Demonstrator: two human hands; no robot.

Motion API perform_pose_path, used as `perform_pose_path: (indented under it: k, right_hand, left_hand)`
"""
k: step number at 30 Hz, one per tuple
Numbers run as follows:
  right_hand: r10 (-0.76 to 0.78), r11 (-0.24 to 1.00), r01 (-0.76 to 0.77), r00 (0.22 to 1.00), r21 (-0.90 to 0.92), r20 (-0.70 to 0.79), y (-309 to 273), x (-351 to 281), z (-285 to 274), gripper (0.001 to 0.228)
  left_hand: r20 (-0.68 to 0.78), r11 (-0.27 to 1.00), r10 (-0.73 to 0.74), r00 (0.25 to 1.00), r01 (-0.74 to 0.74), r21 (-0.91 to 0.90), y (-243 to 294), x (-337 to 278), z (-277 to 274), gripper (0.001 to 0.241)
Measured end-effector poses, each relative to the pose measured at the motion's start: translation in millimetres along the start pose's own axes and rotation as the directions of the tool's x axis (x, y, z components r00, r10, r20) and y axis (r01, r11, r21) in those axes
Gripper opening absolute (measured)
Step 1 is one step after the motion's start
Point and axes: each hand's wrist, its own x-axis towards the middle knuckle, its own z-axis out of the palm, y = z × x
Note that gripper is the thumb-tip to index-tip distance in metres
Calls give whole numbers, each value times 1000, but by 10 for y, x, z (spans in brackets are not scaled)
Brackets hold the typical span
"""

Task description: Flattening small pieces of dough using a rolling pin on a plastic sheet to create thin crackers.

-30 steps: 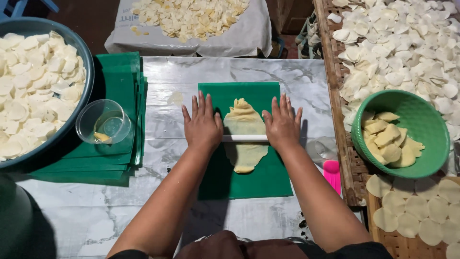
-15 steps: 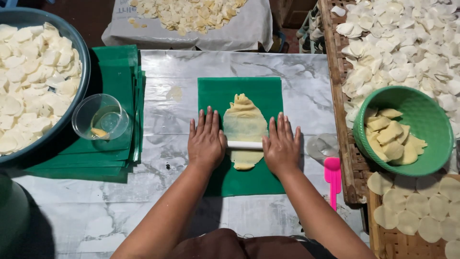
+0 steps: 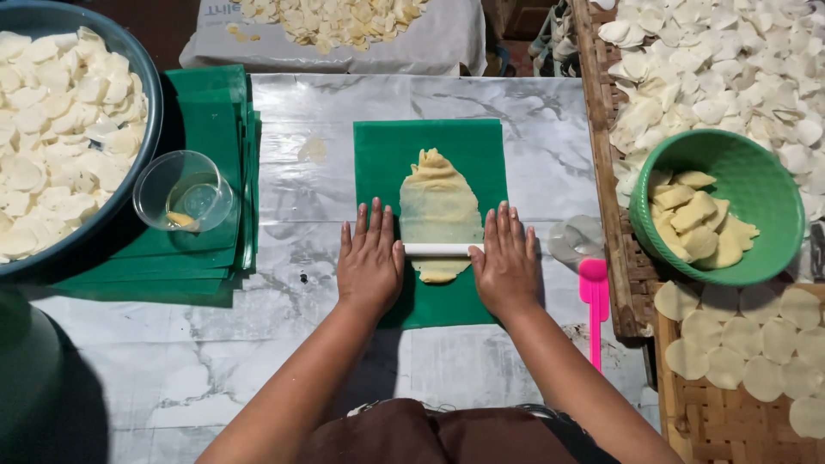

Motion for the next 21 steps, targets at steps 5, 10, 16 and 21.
perform_pose_path:
  k: [5,10,16,21]
  right_hand:
    - [153,987,-157,980,27,127,148,447,123,64]
    - [150,986,-163,963,42,223,58,611,170,62]
    - [12,999,-16,991,30,133,-48,85,-95,60]
    - [-127,992,127,992,3,13,-67,-359,-287,67]
  left_hand:
    - [-8,997,-45,999,44,-55,3,392,-202,71]
    - [12,998,-43,999,43,-37,1,541,-43,70]
    - [25,999,23,999,-22,-32,48,-37,-55,67]
    - [-80,994,110,991,-110,6,-6,-479,173,67]
